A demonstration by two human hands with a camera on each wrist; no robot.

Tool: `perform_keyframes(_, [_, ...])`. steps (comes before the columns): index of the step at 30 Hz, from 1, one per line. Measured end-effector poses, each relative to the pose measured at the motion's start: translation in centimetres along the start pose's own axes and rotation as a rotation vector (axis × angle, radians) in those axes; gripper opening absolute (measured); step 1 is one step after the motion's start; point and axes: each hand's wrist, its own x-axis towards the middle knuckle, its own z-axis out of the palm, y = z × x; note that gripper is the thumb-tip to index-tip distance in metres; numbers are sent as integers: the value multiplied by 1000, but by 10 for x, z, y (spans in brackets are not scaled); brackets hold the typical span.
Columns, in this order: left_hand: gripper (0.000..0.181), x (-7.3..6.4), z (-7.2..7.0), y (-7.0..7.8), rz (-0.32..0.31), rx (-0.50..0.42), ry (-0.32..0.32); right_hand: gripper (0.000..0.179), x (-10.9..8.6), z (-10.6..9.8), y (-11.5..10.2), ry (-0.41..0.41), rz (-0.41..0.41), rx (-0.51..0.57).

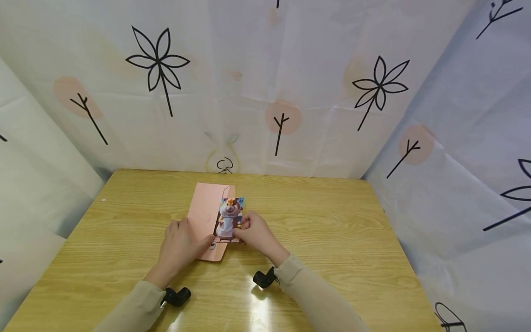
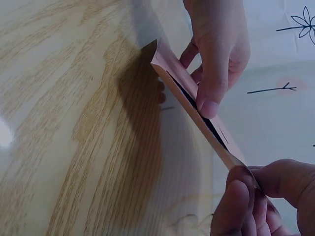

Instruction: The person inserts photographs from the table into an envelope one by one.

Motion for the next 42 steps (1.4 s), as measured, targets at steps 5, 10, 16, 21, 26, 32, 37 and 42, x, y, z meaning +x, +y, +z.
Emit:
perform_keyframes(5, [92,-1,1,-2,0,9,8,41,-8,3,-19,65,-47,86])
perform_keyframes(10, [93,-1,1,-3,-4,12,3,40,-18,7,-39,116,-139,94])
perform_keyframes(16, [95,-1,0,-3,-8,20,-1,42,1,18,-15,123,-115,36])
perform_keyframes(21, [96,-2,0,-3,-14,18,0,45,5,24,-15,143,-61,-44])
perform_keyframes(26, [96,-2,1,-3,-21,12,-9,45,8,31,-14,170,-28,-73])
perform_keyframes(32, [93,-2,0,-2,-8,9,8,47,12,38,-8,151,-11,-36])
perform_keyframes(37, [91,-2,1,-3,4,13,21,48,15,43,-3,142,-12,-29])
perform_keyframes(42, [91,-2,0,-3,-2,8,20,51,18,48,-1,139,-16,-37])
